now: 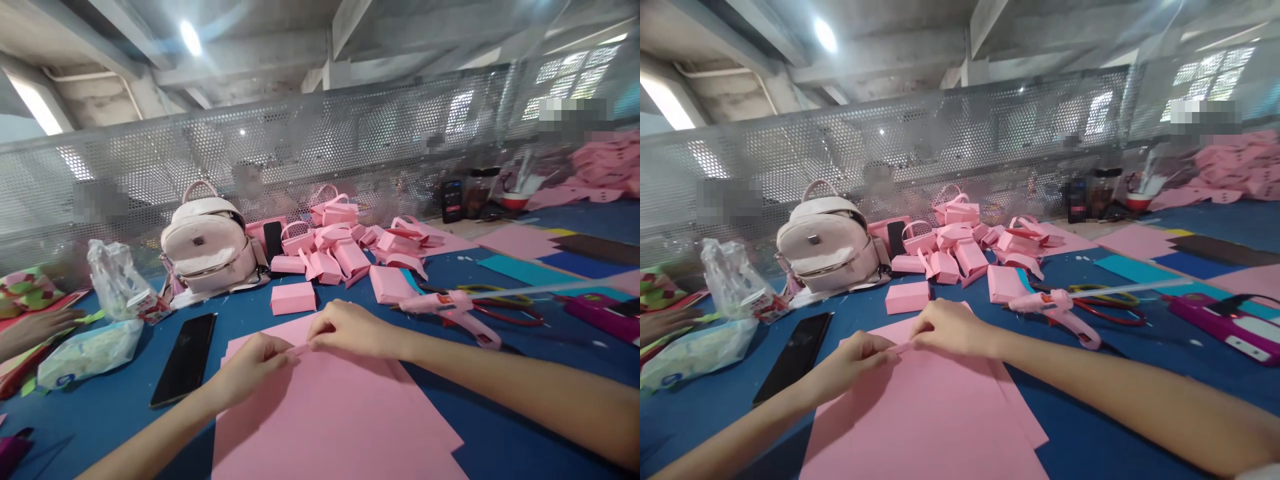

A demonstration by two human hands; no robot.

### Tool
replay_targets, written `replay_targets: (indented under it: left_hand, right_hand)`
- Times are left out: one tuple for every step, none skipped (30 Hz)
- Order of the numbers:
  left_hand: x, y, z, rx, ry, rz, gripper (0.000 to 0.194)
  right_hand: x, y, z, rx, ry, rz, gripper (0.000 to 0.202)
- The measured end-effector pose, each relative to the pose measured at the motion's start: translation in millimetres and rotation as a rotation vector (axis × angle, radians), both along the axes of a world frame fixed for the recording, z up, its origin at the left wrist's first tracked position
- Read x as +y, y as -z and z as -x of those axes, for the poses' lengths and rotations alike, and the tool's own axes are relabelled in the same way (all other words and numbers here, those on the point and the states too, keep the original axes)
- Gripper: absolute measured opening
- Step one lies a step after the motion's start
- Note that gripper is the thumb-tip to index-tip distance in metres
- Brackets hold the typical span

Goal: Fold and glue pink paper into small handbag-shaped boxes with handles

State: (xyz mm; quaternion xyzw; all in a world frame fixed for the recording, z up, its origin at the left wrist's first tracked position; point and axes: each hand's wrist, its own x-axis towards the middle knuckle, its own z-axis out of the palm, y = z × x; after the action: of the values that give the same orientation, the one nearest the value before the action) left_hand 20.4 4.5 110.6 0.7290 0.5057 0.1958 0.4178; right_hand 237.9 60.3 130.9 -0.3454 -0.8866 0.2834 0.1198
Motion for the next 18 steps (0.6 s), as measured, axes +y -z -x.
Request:
replay_targets:
  left_hand:
    - [0.7, 0.3, -0.3, -0.003, 0.003, 0.003, 0.048]
    - [1.7, 1.0, -0.3, -0.009, 0.008, 0.007, 0.049]
    - [3.0, 2.3, 0.0, -0.016, 0.014, 0.013, 0.05]
    - [4.5, 4.0, 0.5, -0.023, 0.021, 0.022, 0.051]
    - [6.0, 5.9, 1.3, -0.031, 0.029, 0.033, 0.053]
    - [7.4, 7.7, 2.4, -0.039, 0.037, 0.048, 0.055]
    - [8.5, 9.3, 3.7, -0.047, 0.045, 0.065, 0.057]
    - [9.1, 10.2, 5.1, -0.054, 0.051, 0.083, 0.058]
    - [9.1, 10.5, 6.7, -0.061, 0.056, 0.1, 0.06]
    - [8.6, 9.9, 8.4, -0.065, 0.062, 0.117, 0.061]
    - [7.5, 8.5, 10.0, -0.068, 0.069, 0.134, 0.062]
    - [6.0, 6.6, 11.6, -0.069, 0.076, 0.147, 0.063]
    - [4.4, 4.4, 13.1, -0.068, 0.082, 0.159, 0.063]
    - [2.7, 2.4, 14.5, -0.067, 0.086, 0.168, 0.062]
    - [1.3, 0.9, 15.8, -0.064, 0.091, 0.174, 0.061]
    - [0.3, 0.0, 16.9, -0.061, 0.095, 0.177, 0.059]
    - [-0.3, 0.0, 17.9, -0.057, 0.1, 0.178, 0.058]
    - [-0.6, 0.6, 18.7, -0.052, 0.105, 0.176, 0.057]
  right_hand:
    - [0.8, 0.4, 0.9, -0.005, 0.0, -0.006, 0.019]
    - [1.2, 0.6, 1.7, -0.007, -0.001, -0.011, 0.019]
    - [1.3, 0.5, 2.6, -0.009, -0.004, -0.015, 0.018]
    - [1.1, 0.2, 3.4, -0.011, -0.006, -0.018, 0.018]
    - [0.9, -0.2, 4.0, -0.013, -0.01, -0.019, 0.017]
    - [0.6, -0.8, 4.4, -0.014, -0.014, -0.018, 0.017]
    - [0.5, -1.3, 4.5, -0.016, -0.021, -0.014, 0.017]
    - [0.6, -1.7, 4.4, -0.016, -0.028, -0.009, 0.016]
    - [1.0, -1.9, 4.0, -0.016, -0.037, -0.002, 0.016]
    - [1.6, -2.0, 3.5, -0.013, -0.048, 0.005, 0.016]
    - [2.3, -1.8, 2.9, -0.009, -0.06, 0.012, 0.016]
    - [3.1, -1.6, 2.3, -0.004, -0.074, 0.019, 0.016]
    - [3.8, -1.3, 1.9, 0.002, -0.088, 0.025, 0.016]
    - [4.4, -1.1, 1.8, 0.008, -0.101, 0.03, 0.016]
    - [4.8, -0.8, 1.8, 0.013, -0.113, 0.034, 0.017]
    - [5.1, -0.6, 2.2, 0.017, -0.123, 0.035, 0.017]
    - [5.2, -0.5, 2.7, 0.018, -0.131, 0.034, 0.017]
    - [5.2, -0.4, 3.4, 0.018, -0.137, 0.031, 0.017]
